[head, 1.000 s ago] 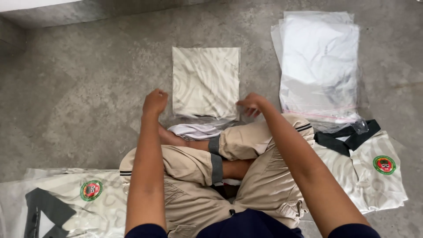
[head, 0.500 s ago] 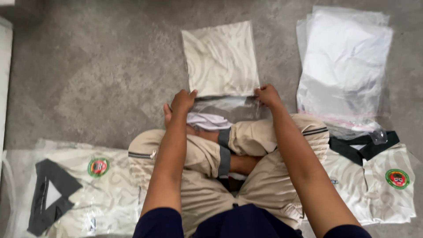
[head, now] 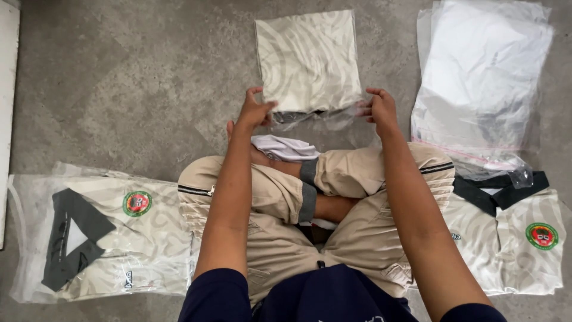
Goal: A person sitting on the floor packages a folded polo shirt into a clear plastic bag.
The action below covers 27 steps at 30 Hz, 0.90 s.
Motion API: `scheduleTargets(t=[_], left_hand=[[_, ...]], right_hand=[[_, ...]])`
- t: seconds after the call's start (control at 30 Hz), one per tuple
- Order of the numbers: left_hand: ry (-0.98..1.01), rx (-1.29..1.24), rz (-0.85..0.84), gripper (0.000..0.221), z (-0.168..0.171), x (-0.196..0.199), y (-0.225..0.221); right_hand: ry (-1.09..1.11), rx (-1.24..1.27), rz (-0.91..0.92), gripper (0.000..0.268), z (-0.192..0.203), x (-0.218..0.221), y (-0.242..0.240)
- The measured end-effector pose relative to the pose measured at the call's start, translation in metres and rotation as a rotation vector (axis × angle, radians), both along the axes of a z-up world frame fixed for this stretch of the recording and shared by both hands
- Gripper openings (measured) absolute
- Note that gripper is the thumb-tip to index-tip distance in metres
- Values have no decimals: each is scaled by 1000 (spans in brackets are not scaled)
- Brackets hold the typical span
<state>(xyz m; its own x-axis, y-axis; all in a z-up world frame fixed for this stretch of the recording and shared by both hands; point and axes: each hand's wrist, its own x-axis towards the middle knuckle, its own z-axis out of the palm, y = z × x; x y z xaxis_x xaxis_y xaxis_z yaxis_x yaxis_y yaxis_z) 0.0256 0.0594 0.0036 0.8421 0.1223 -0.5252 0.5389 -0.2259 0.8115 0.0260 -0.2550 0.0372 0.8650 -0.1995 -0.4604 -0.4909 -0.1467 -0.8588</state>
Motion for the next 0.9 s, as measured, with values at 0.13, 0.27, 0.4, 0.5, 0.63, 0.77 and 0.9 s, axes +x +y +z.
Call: scheduleTargets(t=[0.13,0.27,0.4,0.5,0.63,0.77,0.9], left_hand=[[-75,-171,-26,33,-13,4,7],[-74,247,-416,24,-33,-6,8],[8,503,-631,32,-31,-12,4],[-9,558,-624,21,-22,-13,4],[38,593,-620,26,-9,-21,2],[34,588,-689,32,-16,-20,3],[11,554,-656,30,-5,-22,-3]], right_hand=[[-81,-50,143,42,-20,0,-9],[-37,-489,495,59,-16,-10,-9],[-49,-660,532,60,19,-24,2],[-170,-659,502,55,22,-23,-1],[-360,-581,424,27,0,-12,-14],[-438,-514,397,9,-3,-13,-21],[-472,-446,332,8,-15,-6,-25]])
